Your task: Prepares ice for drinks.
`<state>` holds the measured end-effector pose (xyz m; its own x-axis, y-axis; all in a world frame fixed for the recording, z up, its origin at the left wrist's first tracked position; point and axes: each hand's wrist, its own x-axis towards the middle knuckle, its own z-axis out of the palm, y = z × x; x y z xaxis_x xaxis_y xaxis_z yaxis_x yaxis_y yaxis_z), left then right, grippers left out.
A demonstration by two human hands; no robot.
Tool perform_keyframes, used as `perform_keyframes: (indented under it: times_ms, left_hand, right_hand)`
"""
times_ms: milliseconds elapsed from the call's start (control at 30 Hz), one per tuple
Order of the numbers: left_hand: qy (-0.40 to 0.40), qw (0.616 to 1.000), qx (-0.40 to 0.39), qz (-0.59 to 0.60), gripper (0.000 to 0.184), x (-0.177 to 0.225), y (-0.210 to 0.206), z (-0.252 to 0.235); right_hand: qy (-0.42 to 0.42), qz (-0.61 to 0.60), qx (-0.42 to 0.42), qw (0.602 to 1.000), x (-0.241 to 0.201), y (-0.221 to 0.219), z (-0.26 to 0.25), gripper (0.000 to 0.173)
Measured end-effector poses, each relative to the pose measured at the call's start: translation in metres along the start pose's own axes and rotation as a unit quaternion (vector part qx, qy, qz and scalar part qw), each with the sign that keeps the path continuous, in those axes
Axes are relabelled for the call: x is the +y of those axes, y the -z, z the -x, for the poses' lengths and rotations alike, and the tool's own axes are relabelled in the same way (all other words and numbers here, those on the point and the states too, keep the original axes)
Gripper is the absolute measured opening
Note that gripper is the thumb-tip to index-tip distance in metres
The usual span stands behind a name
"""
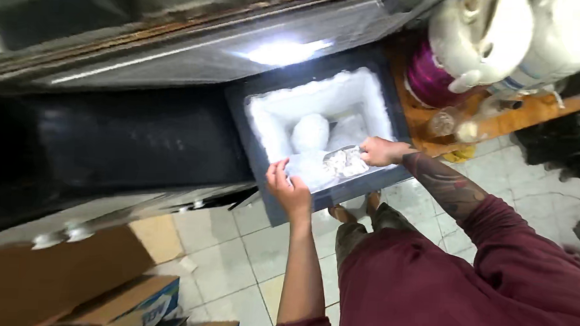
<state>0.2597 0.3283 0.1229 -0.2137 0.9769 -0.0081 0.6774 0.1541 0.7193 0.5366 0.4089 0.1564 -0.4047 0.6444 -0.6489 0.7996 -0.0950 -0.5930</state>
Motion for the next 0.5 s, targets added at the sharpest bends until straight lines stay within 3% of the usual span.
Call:
perform_keyframes:
  times_ms: [100,200,367,500]
  left_hand:
    - [-0.046,0.996,0.013,0.081,0.044,0.046,-0.023,0.007]
    - [-0.117,0.978,-0.062,0.16,0.042,0.094,-0.056,0.024]
    - [-0.183,0.933,-0.2,0.234,0.041,0.165,-0.125,0.056]
    - [-0.188,0.916,-0.254,0.247,0.042,0.185,-0.162,0.077]
  right_hand:
    - [0.003,-0.045,0.054,0.998,0.032,0.024,0.074,0.025]
    - [-0.017,-0.076,0.144,0.987,0.089,0.042,0.154,0.025]
    - [-0.228,-0.127,0.231,0.937,0.172,0.083,0.271,0.029]
    - [-0.338,-0.071,0.261,0.902,0.214,0.11,0.298,0.034]
